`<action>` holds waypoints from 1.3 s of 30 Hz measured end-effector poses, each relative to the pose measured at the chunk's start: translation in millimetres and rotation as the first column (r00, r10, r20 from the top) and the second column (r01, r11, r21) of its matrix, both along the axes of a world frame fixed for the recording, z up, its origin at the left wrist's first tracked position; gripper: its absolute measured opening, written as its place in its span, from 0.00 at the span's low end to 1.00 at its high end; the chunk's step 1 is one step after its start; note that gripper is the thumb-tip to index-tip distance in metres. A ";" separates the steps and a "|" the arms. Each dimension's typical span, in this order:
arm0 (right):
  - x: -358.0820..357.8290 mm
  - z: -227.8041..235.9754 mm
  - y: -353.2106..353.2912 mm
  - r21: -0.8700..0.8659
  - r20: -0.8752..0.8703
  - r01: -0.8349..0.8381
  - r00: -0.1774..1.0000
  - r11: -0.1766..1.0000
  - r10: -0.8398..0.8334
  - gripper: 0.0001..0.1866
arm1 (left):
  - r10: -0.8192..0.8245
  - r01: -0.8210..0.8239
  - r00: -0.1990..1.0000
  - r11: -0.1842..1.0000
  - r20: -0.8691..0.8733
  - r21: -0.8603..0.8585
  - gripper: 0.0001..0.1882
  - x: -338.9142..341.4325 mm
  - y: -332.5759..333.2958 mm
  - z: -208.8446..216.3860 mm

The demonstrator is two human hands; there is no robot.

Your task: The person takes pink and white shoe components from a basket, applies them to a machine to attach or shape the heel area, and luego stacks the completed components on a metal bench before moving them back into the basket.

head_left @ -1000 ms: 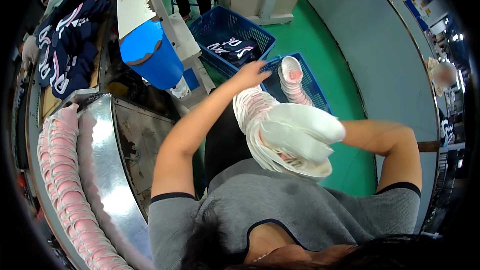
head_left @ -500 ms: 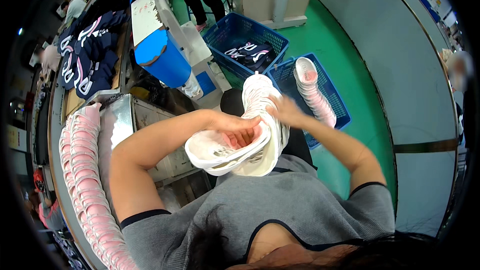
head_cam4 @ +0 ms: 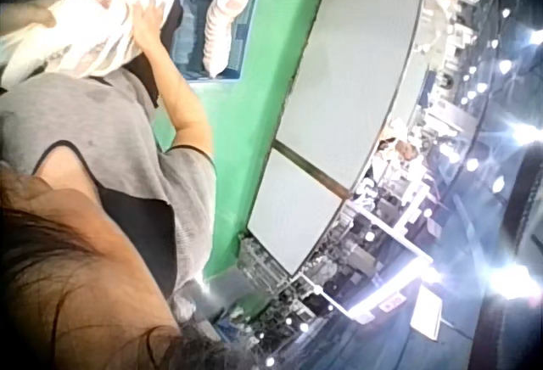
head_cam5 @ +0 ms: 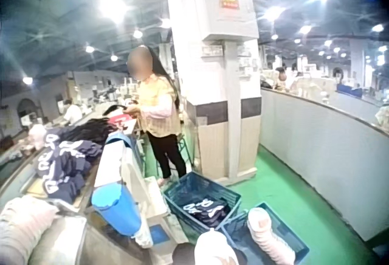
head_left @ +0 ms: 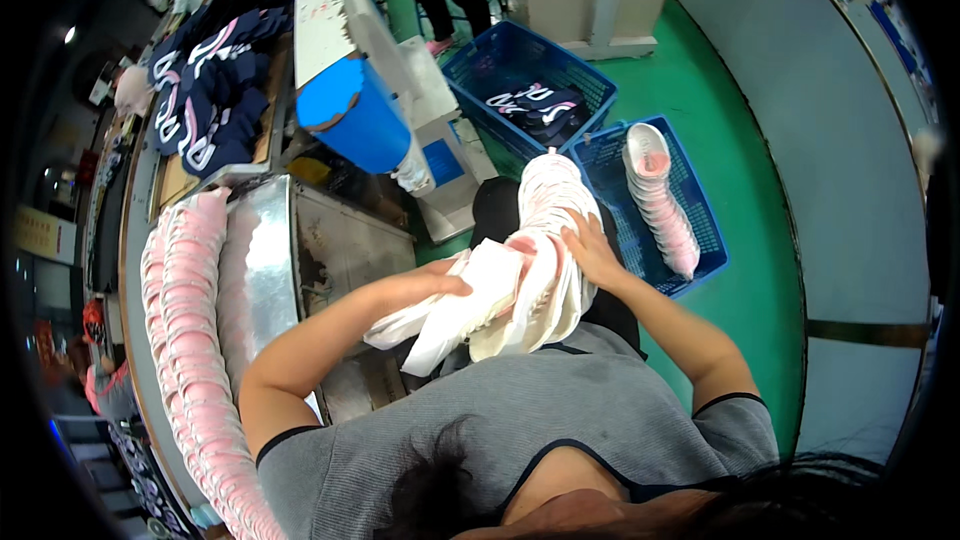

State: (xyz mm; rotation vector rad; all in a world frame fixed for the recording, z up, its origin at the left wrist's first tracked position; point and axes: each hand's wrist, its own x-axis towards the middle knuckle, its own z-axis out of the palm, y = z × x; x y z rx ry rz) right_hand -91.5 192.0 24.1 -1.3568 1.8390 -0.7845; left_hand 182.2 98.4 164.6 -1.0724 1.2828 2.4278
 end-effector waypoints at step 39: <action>141.7 19.3 -156.1 -0.061 0.485 -0.049 0.872 0.997 0.073 0.13 | 0.810 -0.896 0.343 0.131 -0.475 -0.424 0.22 88.8 8.1 -98.9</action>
